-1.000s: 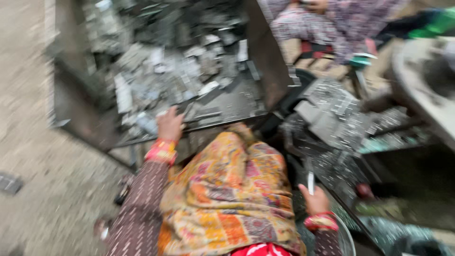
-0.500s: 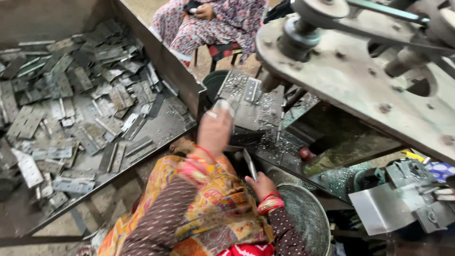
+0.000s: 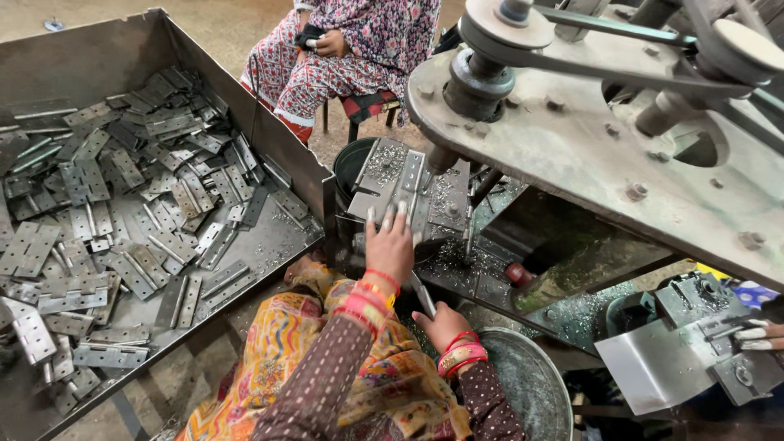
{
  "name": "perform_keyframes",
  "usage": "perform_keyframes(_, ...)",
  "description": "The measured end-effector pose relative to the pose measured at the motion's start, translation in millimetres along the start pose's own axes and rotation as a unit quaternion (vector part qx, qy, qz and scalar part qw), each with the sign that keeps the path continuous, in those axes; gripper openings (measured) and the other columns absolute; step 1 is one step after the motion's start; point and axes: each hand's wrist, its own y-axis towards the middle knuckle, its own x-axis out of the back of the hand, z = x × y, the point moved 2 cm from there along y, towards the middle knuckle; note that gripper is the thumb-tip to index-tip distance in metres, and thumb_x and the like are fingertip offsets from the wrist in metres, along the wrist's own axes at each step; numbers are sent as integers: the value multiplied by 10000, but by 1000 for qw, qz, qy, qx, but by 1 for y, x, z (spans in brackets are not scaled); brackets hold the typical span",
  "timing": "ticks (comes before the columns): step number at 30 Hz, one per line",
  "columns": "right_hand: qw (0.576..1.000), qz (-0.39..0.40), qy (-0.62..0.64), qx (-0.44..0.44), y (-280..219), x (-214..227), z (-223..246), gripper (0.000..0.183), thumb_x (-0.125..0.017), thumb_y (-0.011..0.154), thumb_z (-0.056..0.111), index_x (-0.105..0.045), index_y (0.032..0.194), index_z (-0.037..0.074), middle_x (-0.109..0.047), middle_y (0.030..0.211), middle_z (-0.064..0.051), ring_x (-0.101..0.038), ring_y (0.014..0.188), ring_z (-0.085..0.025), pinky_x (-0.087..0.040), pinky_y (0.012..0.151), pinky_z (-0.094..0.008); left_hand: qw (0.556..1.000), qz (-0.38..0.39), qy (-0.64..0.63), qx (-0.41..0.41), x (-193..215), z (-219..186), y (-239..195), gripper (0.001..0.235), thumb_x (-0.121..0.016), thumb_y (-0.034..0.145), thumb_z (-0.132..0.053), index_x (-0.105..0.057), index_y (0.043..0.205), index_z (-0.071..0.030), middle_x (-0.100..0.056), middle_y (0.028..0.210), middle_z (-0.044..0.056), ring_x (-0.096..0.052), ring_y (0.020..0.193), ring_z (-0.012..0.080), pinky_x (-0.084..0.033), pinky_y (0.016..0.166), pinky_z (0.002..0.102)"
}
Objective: The person positions small metal plates onto a punching machine and depresses a lever to punch holes, then places the finished plates into a large metal bin.
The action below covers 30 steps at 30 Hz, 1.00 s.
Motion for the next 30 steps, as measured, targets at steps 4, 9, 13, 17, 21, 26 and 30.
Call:
perform_keyframes(4,1000,-8,5,-2,-2,-2,-1,598,-682,854,614,-651,1011,38,-726,962,-259,-687,964,-469,-536,817,-547,1000,-8,0,8,-19,5,29,347,-559,902,-203,-713,1175,-55,-565,1447,90,-477,1391,250,-279,1163,585)
perform_keyframes(9,997,-51,52,14,10,-69,-43,526,-693,870,559,-641,986,48,-717,921,-270,-689,906,-479,-541,759,-550,1000,-21,-3,15,-25,6,31,335,-558,903,-196,-720,1160,-56,-593,1410,93,-478,1388,254,-300,1153,574)
perform_keyframes(13,995,-63,72,19,32,-145,-73,496,-641,917,534,-605,1111,79,-721,909,-264,-674,890,-496,-534,754,-562,1000,-8,-13,25,-21,11,33,294,-571,892,-189,-731,1113,-79,-600,1390,85,-474,1401,258,-328,1130,583)
perform_keyframes(17,996,-39,72,23,34,-159,-76,513,-638,910,518,-590,1186,89,-714,934,-268,-673,892,-499,-522,774,-573,999,6,-33,8,-23,23,32,246,-584,892,-169,-739,1065,-89,-598,1425,73,-505,1377,253,-353,1132,557)
perform_keyframes(21,996,-48,69,19,16,-110,-56,467,-669,885,508,-653,1042,69,-721,949,-270,-680,934,-484,-543,796,-547,998,-51,-33,-2,-33,25,37,295,-582,860,-150,-738,1100,-78,-610,1390,73,-524,1337,258,-350,1108,565)
perform_keyframes(26,999,-41,24,20,13,-70,-47,512,-681,893,556,-663,996,55,-723,937,-252,-691,927,-466,-551,775,-544,1000,-17,-19,-6,-45,22,58,278,-571,893,-140,-740,1110,-99,-615,1368,69,-529,1343,247,-322,1188,553)
perform_keyframes(30,984,-112,107,92,18,-130,-58,445,-656,895,500,-644,1082,96,-720,928,-256,-666,885,-501,-538,731,-562,999,26,-45,7,-43,19,56,279,-549,926,-149,-736,1126,-93,-614,1377,69,-534,1330,257,-305,1169,563)
